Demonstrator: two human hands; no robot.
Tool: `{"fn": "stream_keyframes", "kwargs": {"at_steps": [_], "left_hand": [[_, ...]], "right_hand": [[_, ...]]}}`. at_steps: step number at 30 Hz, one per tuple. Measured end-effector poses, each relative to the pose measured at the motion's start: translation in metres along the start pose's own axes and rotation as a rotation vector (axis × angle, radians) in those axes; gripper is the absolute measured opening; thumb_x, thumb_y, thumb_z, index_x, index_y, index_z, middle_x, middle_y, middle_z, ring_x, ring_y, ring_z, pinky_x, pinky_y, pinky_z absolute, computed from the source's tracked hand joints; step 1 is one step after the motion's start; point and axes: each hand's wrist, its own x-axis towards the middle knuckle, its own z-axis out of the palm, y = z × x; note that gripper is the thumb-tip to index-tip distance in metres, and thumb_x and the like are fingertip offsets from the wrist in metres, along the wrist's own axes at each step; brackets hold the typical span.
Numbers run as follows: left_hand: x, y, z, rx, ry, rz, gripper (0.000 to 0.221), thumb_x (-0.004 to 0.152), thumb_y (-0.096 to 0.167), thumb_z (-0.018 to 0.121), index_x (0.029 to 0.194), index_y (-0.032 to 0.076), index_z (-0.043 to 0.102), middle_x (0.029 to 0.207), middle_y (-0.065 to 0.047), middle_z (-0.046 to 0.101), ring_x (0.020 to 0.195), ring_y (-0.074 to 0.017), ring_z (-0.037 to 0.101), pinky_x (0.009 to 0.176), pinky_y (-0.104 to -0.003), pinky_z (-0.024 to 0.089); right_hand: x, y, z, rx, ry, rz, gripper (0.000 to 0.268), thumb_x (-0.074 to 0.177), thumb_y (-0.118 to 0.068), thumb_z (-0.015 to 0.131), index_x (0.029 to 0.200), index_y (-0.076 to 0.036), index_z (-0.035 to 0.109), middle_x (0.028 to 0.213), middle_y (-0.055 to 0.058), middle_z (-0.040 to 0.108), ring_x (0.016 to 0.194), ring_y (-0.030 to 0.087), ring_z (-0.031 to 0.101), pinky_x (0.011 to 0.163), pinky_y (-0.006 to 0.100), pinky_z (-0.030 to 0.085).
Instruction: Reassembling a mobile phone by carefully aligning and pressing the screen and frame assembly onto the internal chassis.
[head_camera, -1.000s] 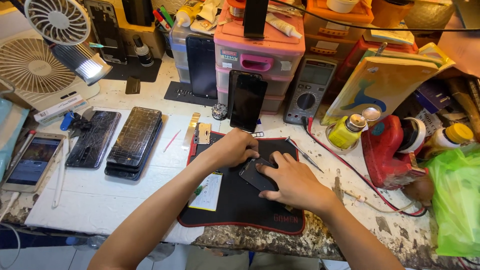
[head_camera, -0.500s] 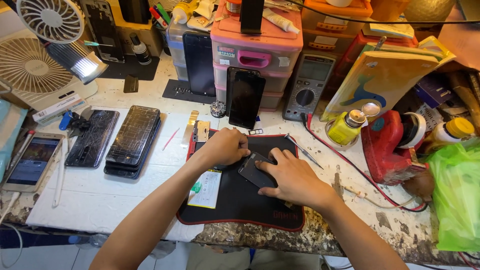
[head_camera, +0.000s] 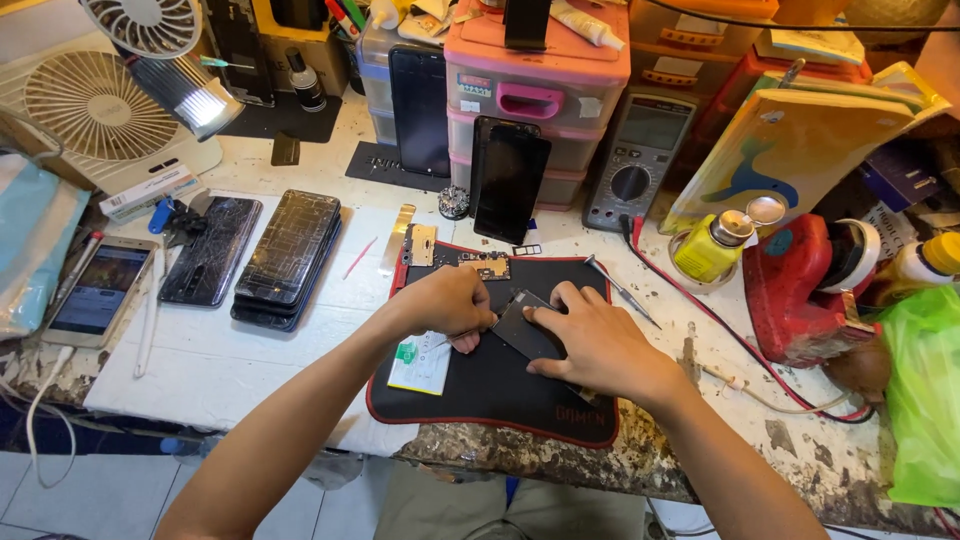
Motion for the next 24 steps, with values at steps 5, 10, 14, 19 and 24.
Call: {"fn": "stream_keyframes", "kwargs": {"at_steps": [5,10,14,19,24], "left_hand": [[0.017,-0.011,-0.002,-0.299,-0.039,-0.021,0.022,0.095,0.008,0.061,0.087,-0.005,0.076,0.074,-0.02,0.075,0.065,-0.0243,0.076,0.06,-0.032,0.064],[0.009,-0.014,0.005,-0.473,-0.074,-0.033,0.022,0.096,0.003,0.058,0.087,-0.012,0.071,0.069,-0.023,0.071,0.059,-0.0242,0.074,0.052,-0.031,0.064],[0.013,-0.026,0.016,-0.547,-0.06,0.005,0.021,0.094,0.002,0.058,0.084,-0.013,0.07,0.07,-0.023,0.071,0.06,-0.0235,0.075,0.053,-0.03,0.065],[0.004,-0.029,0.021,-0.624,-0.043,0.027,0.023,0.096,0.004,0.057,0.087,-0.012,0.071,0.071,-0.024,0.071,0.059,-0.0242,0.075,0.051,-0.03,0.065],[-0.013,-0.026,0.02,-0.831,0.02,0.085,0.029,0.102,0.01,0.052,0.093,-0.01,0.071,0.074,-0.02,0.07,0.062,-0.0224,0.075,0.054,-0.03,0.065]], "right_hand": [[-0.001,0.0,0.0,0.001,0.005,0.004,0.06,0.082,-0.051,0.078,0.129,-0.016,0.064,0.117,0.009,0.049,0.108,0.04,0.058,0.077,0.055,0.059],[-0.001,0.001,-0.001,0.022,0.007,0.002,0.06,0.081,-0.05,0.078,0.129,-0.016,0.065,0.116,0.009,0.049,0.108,0.04,0.059,0.078,0.054,0.059],[-0.001,0.001,0.004,0.027,0.037,0.007,0.057,0.081,-0.049,0.079,0.126,-0.016,0.066,0.114,0.008,0.049,0.106,0.041,0.059,0.077,0.055,0.058],[-0.003,0.0,0.002,0.033,0.04,0.012,0.056,0.083,-0.045,0.078,0.128,-0.016,0.065,0.114,0.009,0.049,0.109,0.042,0.059,0.079,0.054,0.058],[-0.002,-0.003,-0.006,0.133,0.025,0.066,0.064,0.081,-0.048,0.077,0.135,-0.019,0.06,0.112,0.007,0.05,0.111,0.04,0.061,0.08,0.051,0.058]]}}
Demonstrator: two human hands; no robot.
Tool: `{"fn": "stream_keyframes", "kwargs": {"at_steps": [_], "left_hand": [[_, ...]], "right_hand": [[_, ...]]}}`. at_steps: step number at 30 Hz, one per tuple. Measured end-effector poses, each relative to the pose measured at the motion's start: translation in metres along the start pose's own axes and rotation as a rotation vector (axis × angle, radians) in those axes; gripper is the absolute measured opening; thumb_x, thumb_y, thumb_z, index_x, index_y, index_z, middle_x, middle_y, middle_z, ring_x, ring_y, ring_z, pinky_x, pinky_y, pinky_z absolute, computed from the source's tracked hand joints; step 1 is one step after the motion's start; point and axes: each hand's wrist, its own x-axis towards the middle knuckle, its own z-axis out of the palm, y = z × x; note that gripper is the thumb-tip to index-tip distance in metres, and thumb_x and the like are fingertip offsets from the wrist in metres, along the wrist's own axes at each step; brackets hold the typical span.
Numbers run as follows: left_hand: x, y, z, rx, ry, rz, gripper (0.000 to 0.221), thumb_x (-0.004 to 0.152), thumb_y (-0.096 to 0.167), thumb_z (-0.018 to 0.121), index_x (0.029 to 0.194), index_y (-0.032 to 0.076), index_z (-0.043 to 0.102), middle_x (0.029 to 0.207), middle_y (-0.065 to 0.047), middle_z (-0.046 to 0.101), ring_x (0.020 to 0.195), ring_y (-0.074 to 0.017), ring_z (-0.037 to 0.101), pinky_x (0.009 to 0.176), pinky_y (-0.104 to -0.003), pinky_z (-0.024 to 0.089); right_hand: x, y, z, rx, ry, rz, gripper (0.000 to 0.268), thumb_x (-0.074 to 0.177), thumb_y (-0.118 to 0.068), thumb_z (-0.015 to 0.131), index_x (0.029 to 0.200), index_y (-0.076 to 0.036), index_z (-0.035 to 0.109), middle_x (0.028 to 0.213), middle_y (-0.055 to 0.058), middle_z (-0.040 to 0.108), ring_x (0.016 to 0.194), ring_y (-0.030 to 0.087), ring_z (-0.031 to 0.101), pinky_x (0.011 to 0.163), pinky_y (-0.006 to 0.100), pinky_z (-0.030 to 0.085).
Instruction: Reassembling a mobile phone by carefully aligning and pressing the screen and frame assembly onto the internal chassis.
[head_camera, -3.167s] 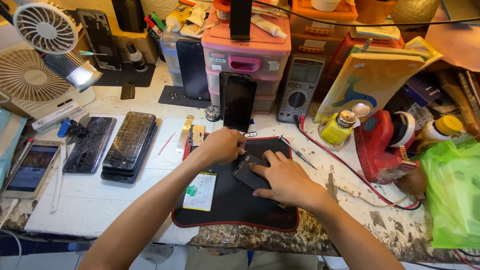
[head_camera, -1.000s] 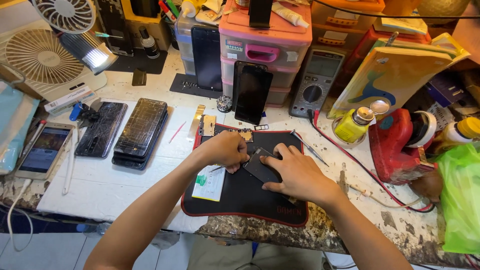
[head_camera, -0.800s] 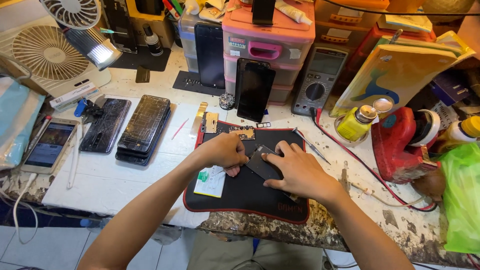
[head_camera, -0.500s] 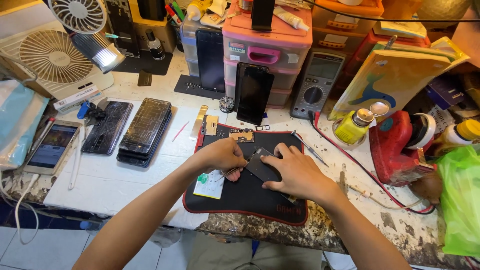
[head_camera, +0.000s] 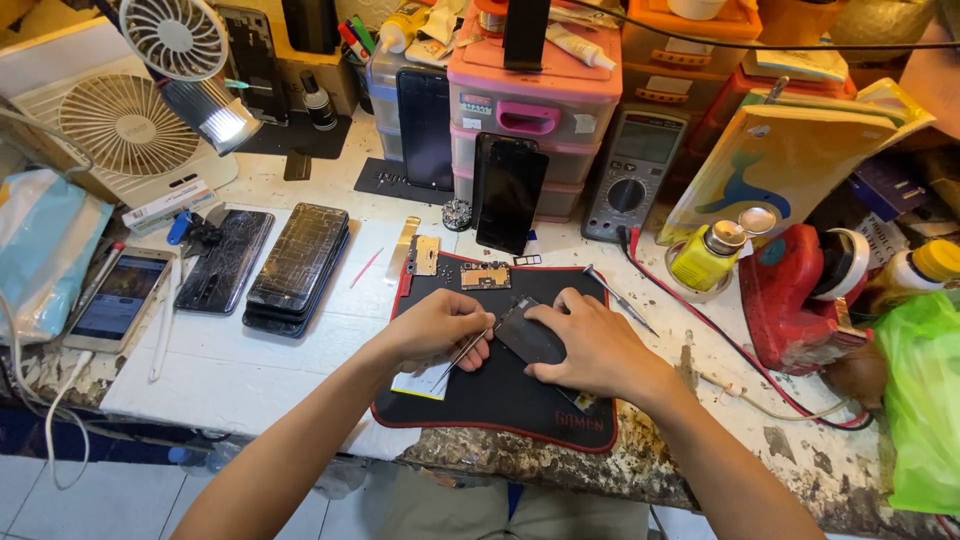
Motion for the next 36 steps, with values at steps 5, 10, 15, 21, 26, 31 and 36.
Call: {"fn": "stream_keyframes", "kwargs": {"at_steps": [5,10,15,21,26,31,36], "left_hand": [[-0.005,0.006,0.013,0.006,0.031,0.173,0.026,0.102,0.012,0.058,0.096,-0.01,0.071,0.087,-0.022,0.071,0.077,-0.0246,0.076,0.061,-0.032,0.064],[0.009,0.008,0.028,0.001,0.043,0.3,0.023,0.099,0.013,0.064,0.092,-0.006,0.075,0.075,-0.018,0.068,0.064,-0.0148,0.063,0.05,-0.022,0.055],[0.04,-0.005,0.022,0.058,0.161,0.36,0.022,0.098,0.017,0.068,0.091,-0.001,0.078,0.069,-0.012,0.064,0.063,-0.0118,0.057,0.05,-0.022,0.049],[0.01,0.047,0.016,0.195,0.138,0.383,0.025,0.1,0.011,0.062,0.084,-0.001,0.077,0.062,-0.014,0.062,0.055,-0.0139,0.055,0.046,-0.02,0.045],[0.004,0.054,-0.039,0.12,0.21,0.473,0.027,0.103,0.014,0.06,0.084,-0.002,0.071,0.063,-0.004,0.047,0.055,-0.0069,0.045,0.045,-0.017,0.038],[0.004,0.044,-0.057,0.027,0.201,0.501,0.027,0.104,0.013,0.06,0.085,-0.004,0.069,0.066,-0.004,0.044,0.058,-0.0041,0.038,0.046,-0.014,0.036],[0.006,0.039,-0.063,0.017,0.167,0.467,0.027,0.104,0.011,0.06,0.087,-0.007,0.071,0.065,-0.006,0.045,0.055,-0.0076,0.04,0.046,-0.018,0.041]], "right_hand": [[-0.009,-0.01,-0.018,0.282,0.1,0.161,0.063,0.083,-0.05,0.073,0.131,-0.015,0.052,0.116,0.016,0.053,0.11,0.047,0.062,0.081,0.054,0.057],[0.001,0.008,-0.003,0.452,0.251,0.259,0.057,0.085,-0.056,0.075,0.112,-0.011,0.052,0.115,0.017,0.052,0.106,0.047,0.065,0.081,0.048,0.057],[0.007,0.019,0.0,0.556,0.222,0.29,0.04,0.101,-0.05,0.055,0.101,-0.01,0.062,0.107,0.014,0.056,0.085,0.026,0.075,0.07,0.03,0.062],[-0.026,0.006,-0.048,0.595,0.014,0.173,0.032,0.101,-0.022,0.055,0.084,-0.003,0.073,0.07,0.016,0.07,0.056,0.025,0.073,0.055,0.029,0.058],[-0.017,0.021,-0.028,0.302,0.235,-0.042,0.026,0.1,-0.022,0.057,0.094,-0.005,0.075,0.099,0.022,0.069,0.097,0.04,0.068,0.078,0.044,0.056],[-0.016,-0.019,-0.008,-0.007,0.01,-0.242,0.041,0.097,-0.039,0.062,0.13,-0.016,0.07,0.151,0.028,0.042,0.146,0.047,0.033,0.115,0.054,0.032],[-0.01,0.025,0.004,-0.38,0.235,0.139,0.075,0.099,-0.066,0.041,0.145,-0.008,0.053,0.165,0.033,0.011,0.153,0.054,0.0,0.121,0.061,0.002]]}}
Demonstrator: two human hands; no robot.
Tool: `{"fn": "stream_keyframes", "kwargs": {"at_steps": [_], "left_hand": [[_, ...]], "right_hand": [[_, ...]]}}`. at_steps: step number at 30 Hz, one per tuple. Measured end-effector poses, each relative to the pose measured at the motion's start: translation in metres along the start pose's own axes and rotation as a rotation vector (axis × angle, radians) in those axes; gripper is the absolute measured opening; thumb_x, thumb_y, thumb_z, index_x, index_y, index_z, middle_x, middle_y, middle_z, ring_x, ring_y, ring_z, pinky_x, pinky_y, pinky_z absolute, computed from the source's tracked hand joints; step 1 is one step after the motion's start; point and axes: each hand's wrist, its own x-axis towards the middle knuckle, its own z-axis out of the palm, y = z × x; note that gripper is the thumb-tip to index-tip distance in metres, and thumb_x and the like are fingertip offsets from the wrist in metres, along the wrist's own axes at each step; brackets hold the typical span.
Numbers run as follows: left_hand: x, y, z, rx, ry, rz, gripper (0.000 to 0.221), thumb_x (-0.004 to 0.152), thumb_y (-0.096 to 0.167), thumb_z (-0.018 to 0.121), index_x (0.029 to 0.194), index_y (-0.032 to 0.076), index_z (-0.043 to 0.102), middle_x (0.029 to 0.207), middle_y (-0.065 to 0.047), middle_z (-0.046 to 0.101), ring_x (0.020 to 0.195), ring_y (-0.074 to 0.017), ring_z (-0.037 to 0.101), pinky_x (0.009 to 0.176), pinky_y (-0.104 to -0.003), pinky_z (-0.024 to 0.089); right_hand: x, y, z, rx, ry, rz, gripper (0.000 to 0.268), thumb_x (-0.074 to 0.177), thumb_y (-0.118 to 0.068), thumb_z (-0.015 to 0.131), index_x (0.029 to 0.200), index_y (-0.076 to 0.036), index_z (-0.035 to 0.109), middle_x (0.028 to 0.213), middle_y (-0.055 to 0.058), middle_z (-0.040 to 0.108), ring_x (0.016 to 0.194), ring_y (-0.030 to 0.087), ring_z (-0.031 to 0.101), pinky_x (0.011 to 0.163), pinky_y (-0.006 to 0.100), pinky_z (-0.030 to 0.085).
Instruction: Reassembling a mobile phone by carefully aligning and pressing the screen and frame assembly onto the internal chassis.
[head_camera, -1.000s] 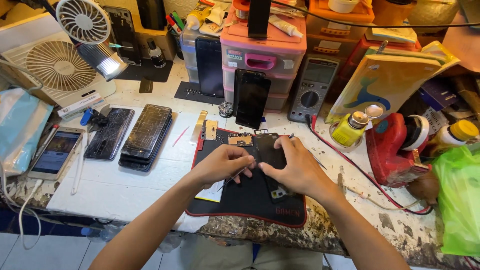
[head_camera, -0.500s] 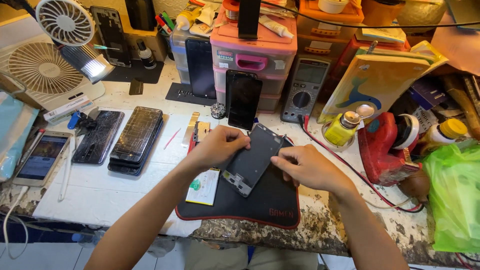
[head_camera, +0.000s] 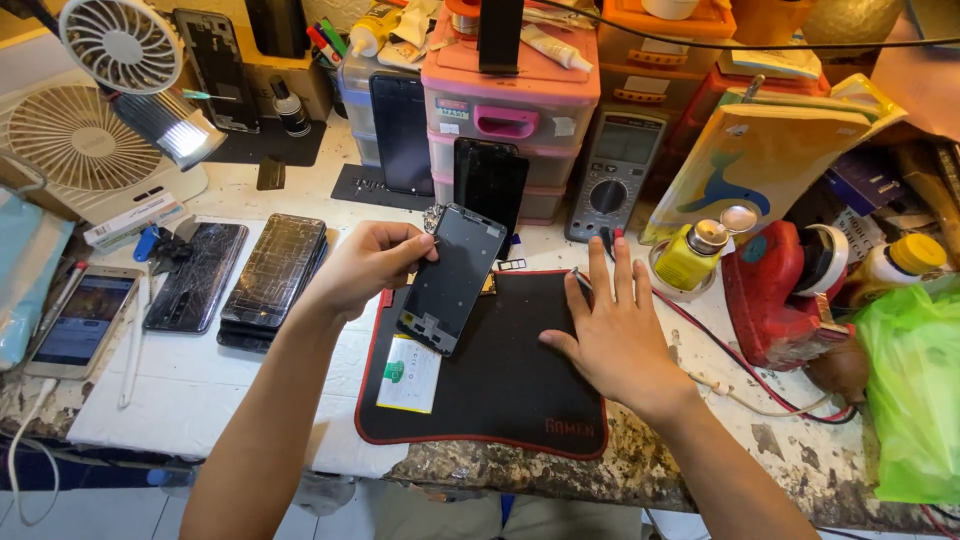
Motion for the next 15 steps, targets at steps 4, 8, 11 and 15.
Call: {"fn": "stream_keyframes", "kwargs": {"at_steps": [4,8,11,15], "left_hand": [[-0.001,0.006,0.003,-0.01,-0.03,-0.006,0.028,0.104,0.011,0.058,0.086,-0.008,0.07,0.065,-0.002,0.043,0.056,-0.0043,0.039,0.047,-0.015,0.038],[-0.001,0.0,0.007,0.031,-0.094,-0.036,0.025,0.102,0.006,0.059,0.085,-0.009,0.071,0.064,-0.006,0.042,0.054,-0.0077,0.04,0.045,-0.018,0.038],[-0.002,0.0,0.01,0.035,-0.11,-0.028,0.026,0.102,0.006,0.059,0.084,-0.009,0.071,0.063,-0.006,0.042,0.053,-0.0074,0.039,0.044,-0.018,0.037],[-0.004,0.0,0.013,0.036,-0.129,-0.033,0.025,0.1,0.005,0.06,0.083,-0.01,0.071,0.062,-0.007,0.043,0.053,-0.0073,0.039,0.044,-0.018,0.037]], "right_hand": [[-0.004,-0.02,-0.012,0.372,-0.167,-0.376,0.062,0.098,-0.05,0.059,0.149,-0.018,0.052,0.162,0.038,0.01,0.146,0.065,0.001,0.115,0.068,0.014],[0.009,-0.007,0.027,-0.003,0.049,-0.075,0.073,0.096,-0.068,0.041,0.147,-0.017,0.05,0.166,0.029,0.01,0.153,0.052,0.003,0.12,0.063,0.008],[0.011,-0.011,0.007,0.091,0.028,-0.047,0.068,0.098,-0.064,0.041,0.146,-0.018,0.052,0.166,0.028,0.01,0.153,0.053,0.002,0.121,0.063,0.007],[0.025,-0.008,0.011,0.023,-0.189,-0.011,0.066,0.095,-0.071,0.039,0.151,-0.037,0.044,0.169,0.021,0.007,0.156,0.045,-0.004,0.122,0.064,-0.001]]}}
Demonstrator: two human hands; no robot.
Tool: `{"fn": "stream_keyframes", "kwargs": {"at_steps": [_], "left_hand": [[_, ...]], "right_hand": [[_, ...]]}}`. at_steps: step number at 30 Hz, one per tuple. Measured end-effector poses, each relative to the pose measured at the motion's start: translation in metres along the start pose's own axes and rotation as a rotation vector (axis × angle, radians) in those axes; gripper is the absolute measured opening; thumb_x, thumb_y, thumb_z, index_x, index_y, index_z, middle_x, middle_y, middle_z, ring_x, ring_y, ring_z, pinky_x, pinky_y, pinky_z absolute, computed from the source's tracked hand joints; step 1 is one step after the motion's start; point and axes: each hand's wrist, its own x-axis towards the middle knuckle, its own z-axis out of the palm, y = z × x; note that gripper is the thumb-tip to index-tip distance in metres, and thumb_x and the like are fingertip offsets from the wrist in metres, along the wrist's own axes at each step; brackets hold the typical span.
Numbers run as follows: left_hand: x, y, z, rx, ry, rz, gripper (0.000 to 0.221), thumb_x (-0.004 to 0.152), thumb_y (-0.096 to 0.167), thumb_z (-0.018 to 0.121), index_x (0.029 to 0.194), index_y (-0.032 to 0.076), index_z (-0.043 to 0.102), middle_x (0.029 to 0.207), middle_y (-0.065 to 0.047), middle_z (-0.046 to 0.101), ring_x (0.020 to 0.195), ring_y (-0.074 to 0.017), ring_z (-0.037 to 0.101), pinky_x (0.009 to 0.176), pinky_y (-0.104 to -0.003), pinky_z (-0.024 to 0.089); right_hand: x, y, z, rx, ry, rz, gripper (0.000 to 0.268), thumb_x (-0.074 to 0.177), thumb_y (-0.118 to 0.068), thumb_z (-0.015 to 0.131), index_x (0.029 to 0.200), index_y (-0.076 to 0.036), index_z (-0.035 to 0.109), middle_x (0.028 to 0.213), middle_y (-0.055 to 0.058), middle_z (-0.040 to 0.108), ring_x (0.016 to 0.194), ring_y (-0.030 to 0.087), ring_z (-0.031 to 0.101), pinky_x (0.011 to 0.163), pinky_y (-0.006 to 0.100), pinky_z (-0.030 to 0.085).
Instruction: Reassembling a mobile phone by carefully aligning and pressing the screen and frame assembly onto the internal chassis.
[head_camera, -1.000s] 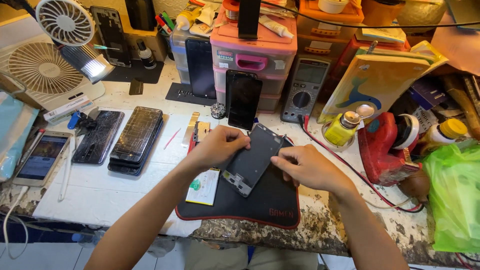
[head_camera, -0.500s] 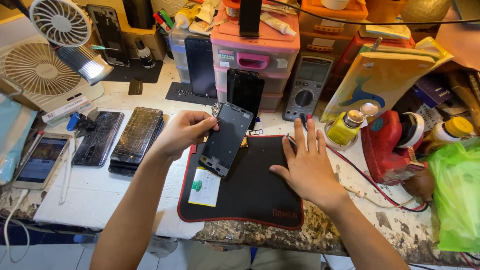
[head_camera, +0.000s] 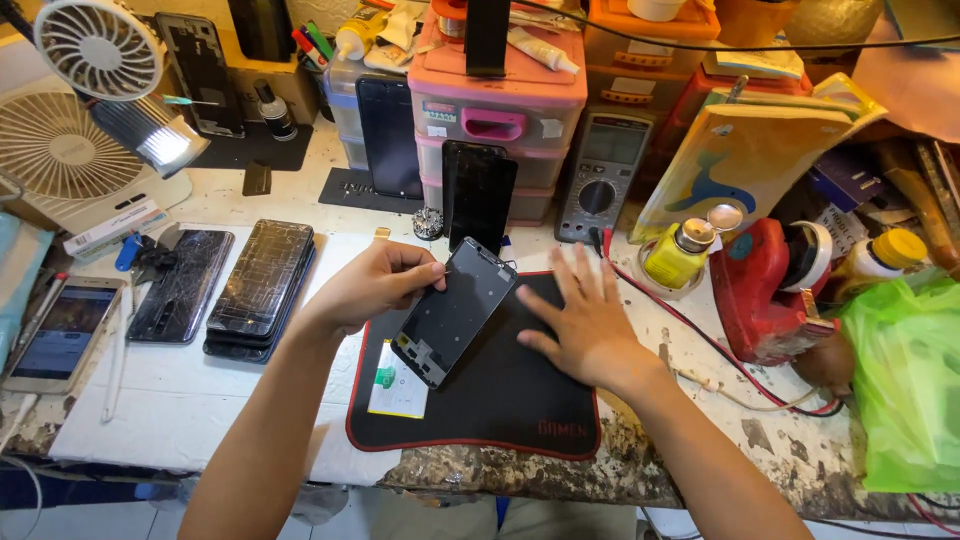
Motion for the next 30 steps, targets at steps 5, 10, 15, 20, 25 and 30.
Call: {"fn": "stream_keyframes", "kwargs": {"at_steps": [5,10,15,20,25,30], "left_hand": [[-0.003,0.008,0.011,0.056,-0.027,-0.066,0.026,0.1,0.006,0.062,0.084,-0.011,0.073,0.063,-0.009,0.045,0.055,-0.011,0.044,0.046,-0.02,0.039],[0.002,-0.004,0.025,0.125,-0.106,-0.118,0.025,0.099,0.007,0.062,0.084,-0.008,0.075,0.061,-0.008,0.048,0.054,-0.0105,0.046,0.046,-0.019,0.039],[0.004,0.002,0.056,0.346,-0.187,-0.154,0.024,0.099,0.01,0.064,0.085,-0.002,0.079,0.065,-0.016,0.063,0.06,-0.0177,0.056,0.052,-0.025,0.048],[0.03,-0.037,0.06,0.546,-0.18,-0.055,0.024,0.099,0.017,0.065,0.085,0.004,0.079,0.069,-0.017,0.07,0.065,-0.022,0.065,0.055,-0.028,0.051],[0.021,-0.02,0.064,0.661,-0.163,-0.024,0.022,0.099,0.019,0.065,0.088,0.008,0.08,0.075,-0.017,0.073,0.072,-0.0264,0.069,0.06,-0.031,0.054],[0.007,0.004,0.064,0.617,-0.128,-0.035,0.021,0.099,0.014,0.062,0.099,0.004,0.081,0.091,-0.025,0.076,0.084,-0.0356,0.072,0.069,-0.038,0.06]], "right_hand": [[-0.008,0.008,0.0,0.128,0.179,-0.012,0.068,0.099,-0.061,0.044,0.146,-0.012,0.05,0.169,0.025,-0.002,0.155,0.049,-0.006,0.121,0.063,0.004],[0.002,0.027,0.011,0.292,0.168,-0.174,0.048,0.099,-0.045,0.052,0.14,-0.021,0.059,0.165,0.025,0.016,0.152,0.05,0.015,0.119,0.063,0.019],[0.009,0.064,0.025,0.253,0.474,0.141,0.021,0.101,-0.036,0.056,0.109,-0.026,0.072,0.1,0.0,0.066,0.093,0.028,0.073,0.076,0.039,0.059],[-0.008,0.036,-0.011,0.47,0.312,0.107,0.02,0.097,-0.034,0.06,0.098,-0.02,0.074,0.083,0.004,0.073,0.082,0.029,0.074,0.069,0.038,0.058],[-0.012,0.016,-0.025,0.453,0.072,0.017,0.012,0.092,-0.03,0.064,0.095,-0.019,0.07,0.094,0.003,0.072,0.092,0.028,0.073,0.077,0.041,0.057],[-0.018,0.013,-0.033,0.445,-0.018,-0.057,0.023,0.094,-0.028,0.064,0.108,-0.01,0.07,0.107,0.014,0.065,0.104,0.039,0.068,0.085,0.048,0.058]]}}
